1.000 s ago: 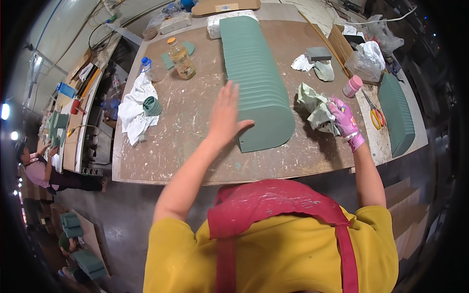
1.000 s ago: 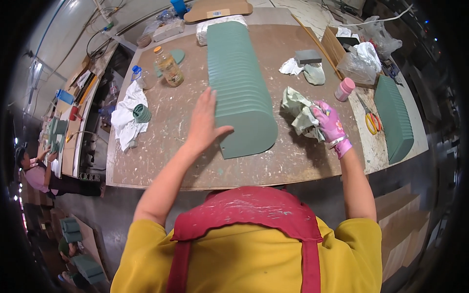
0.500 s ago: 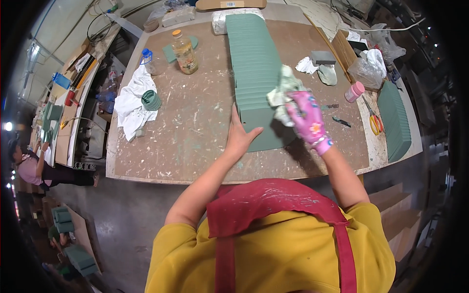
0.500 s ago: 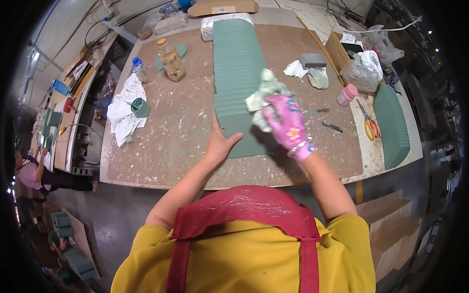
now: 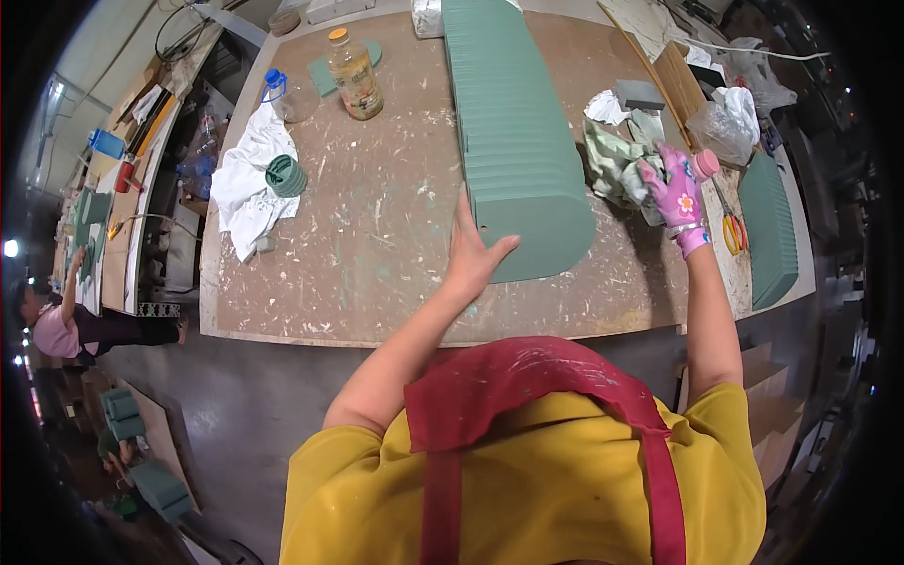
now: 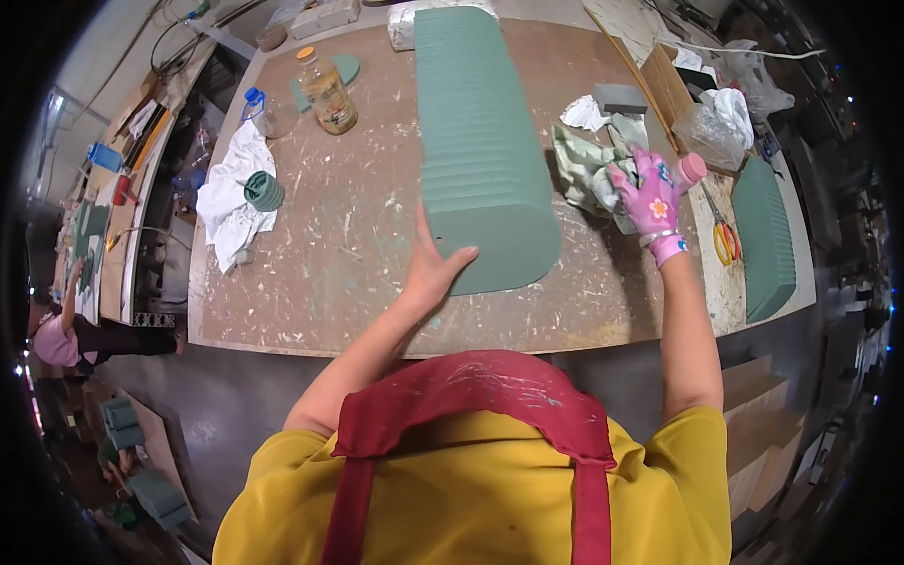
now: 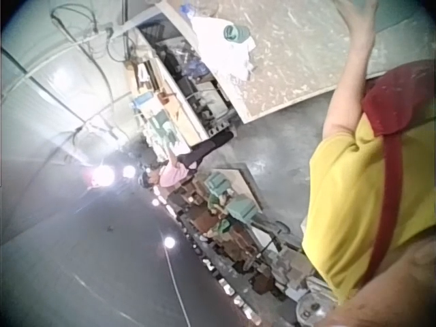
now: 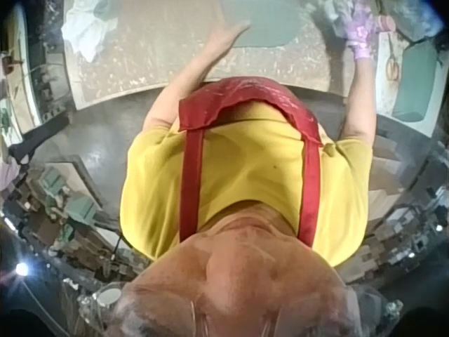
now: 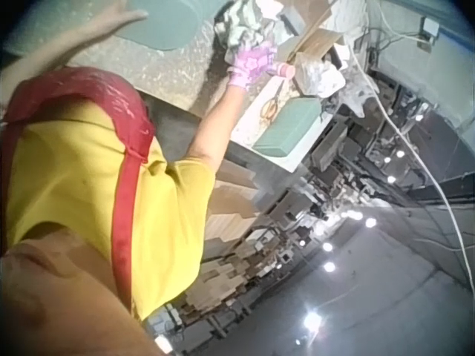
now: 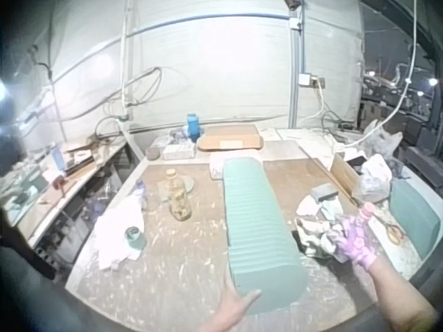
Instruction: The person pours liquid from a bottle onto a cloth and wipes the surfaces and curved edges of several green arched furniture parts stacked on a workbench.
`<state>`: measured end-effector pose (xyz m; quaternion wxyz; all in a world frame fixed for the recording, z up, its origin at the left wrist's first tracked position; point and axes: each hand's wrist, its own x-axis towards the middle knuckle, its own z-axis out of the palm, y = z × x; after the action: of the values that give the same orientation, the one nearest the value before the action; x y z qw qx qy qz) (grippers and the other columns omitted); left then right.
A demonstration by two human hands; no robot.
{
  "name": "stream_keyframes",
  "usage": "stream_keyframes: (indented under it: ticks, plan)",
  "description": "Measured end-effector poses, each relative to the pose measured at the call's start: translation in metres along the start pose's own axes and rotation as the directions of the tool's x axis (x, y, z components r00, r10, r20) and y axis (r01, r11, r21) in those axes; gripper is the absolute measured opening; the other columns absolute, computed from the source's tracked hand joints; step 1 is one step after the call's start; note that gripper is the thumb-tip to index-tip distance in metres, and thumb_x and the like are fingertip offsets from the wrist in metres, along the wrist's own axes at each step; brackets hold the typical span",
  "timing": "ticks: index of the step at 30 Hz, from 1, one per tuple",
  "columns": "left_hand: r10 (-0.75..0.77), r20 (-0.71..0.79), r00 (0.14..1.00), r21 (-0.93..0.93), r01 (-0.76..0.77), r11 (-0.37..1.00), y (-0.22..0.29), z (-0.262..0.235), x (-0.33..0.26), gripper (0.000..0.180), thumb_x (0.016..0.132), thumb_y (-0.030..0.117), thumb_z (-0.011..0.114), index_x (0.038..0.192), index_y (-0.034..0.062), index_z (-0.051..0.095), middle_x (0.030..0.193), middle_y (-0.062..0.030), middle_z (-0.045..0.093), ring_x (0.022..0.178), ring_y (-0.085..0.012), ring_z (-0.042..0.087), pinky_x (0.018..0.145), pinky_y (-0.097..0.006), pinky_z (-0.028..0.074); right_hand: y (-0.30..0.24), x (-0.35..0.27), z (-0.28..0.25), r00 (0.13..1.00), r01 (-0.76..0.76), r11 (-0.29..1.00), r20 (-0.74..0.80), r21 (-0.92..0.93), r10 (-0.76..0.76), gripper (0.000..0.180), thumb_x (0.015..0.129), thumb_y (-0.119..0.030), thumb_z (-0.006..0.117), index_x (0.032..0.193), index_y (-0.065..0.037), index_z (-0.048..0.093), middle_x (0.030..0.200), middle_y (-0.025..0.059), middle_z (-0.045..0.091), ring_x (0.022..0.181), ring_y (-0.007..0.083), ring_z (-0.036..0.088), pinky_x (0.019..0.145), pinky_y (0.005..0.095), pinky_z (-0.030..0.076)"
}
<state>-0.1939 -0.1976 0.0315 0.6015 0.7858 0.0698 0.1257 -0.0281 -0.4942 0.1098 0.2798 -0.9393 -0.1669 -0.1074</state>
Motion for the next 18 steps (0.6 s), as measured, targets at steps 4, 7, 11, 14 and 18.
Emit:
stream_keyframes:
  ticks: [4,7,11,14,18]
  plan:
    - [-0.030,0.020,0.999,-0.038,0.031,0.999,0.002,-0.005,-0.001,0.101,0.074,0.013,0.073,0.146,0.0004,0.003,0.135,-0.0238,0.040,0.123,-0.0304,0.044,0.103,-0.037,0.037,-0.033,-0.008,0.020,0.961,0.263,0.965,-0.085,-0.005,-0.262,0.077,0.085,-0.052,0.057,0.142,-0.004,0.035,0.143,0.0200,0.038,0.134,0.0358,0.033,0.107,0.0429,0.031]
    - [-0.098,0.060,0.993,-0.059,0.102,0.993,0.005,-0.003,0.000,0.095,0.079,0.016,0.069,0.146,0.0005,0.004,0.136,-0.0221,0.039,0.125,-0.0285,0.042,0.104,-0.037,0.034,-0.041,-0.046,0.070,0.971,-0.129,0.695,0.233,0.707,-0.056,0.097,0.078,-0.046,0.070,0.147,-0.003,0.018,0.151,0.0185,0.024,0.133,0.0264,0.034,0.108,0.0379,0.032]
    - [-0.151,0.073,0.986,-0.200,0.163,0.966,-0.008,0.000,-0.001,0.099,0.076,0.020,0.073,0.145,-0.0033,0.006,0.142,-0.0251,0.032,0.131,-0.0323,0.036,0.108,-0.038,0.030,-0.058,-0.070,0.115,0.955,-0.295,0.490,0.275,0.820,0.114,0.090,0.077,-0.012,0.074,0.146,0.000,0.018,0.146,0.0139,0.028,0.120,0.0218,0.045,0.092,0.0294,0.049]
    - [-0.161,0.194,0.968,-0.284,0.213,0.935,-0.007,-0.006,-0.003,0.097,0.079,0.019,0.070,0.146,-0.0020,0.003,0.143,-0.0231,0.032,0.131,-0.0300,0.035,0.108,-0.037,0.029,-0.062,-0.077,0.117,0.951,-0.306,0.371,0.262,0.877,0.166,0.091,0.076,-0.005,0.073,0.147,0.000,0.015,0.147,0.0142,0.025,0.117,0.0215,0.047,0.088,0.0317,0.051]
    - [-0.219,0.186,0.958,-0.260,0.263,0.929,0.001,-0.005,-0.005,0.095,0.079,0.016,0.069,0.146,-0.0015,0.004,0.141,-0.0211,0.034,0.129,-0.0277,0.037,0.106,-0.036,0.032,-0.063,-0.079,0.115,0.966,-0.256,0.449,0.209,0.856,0.151,0.093,0.076,-0.005,0.073,0.147,0.000,0.013,0.146,0.0154,0.026,0.112,0.0206,0.051,0.085,0.0320,0.053]
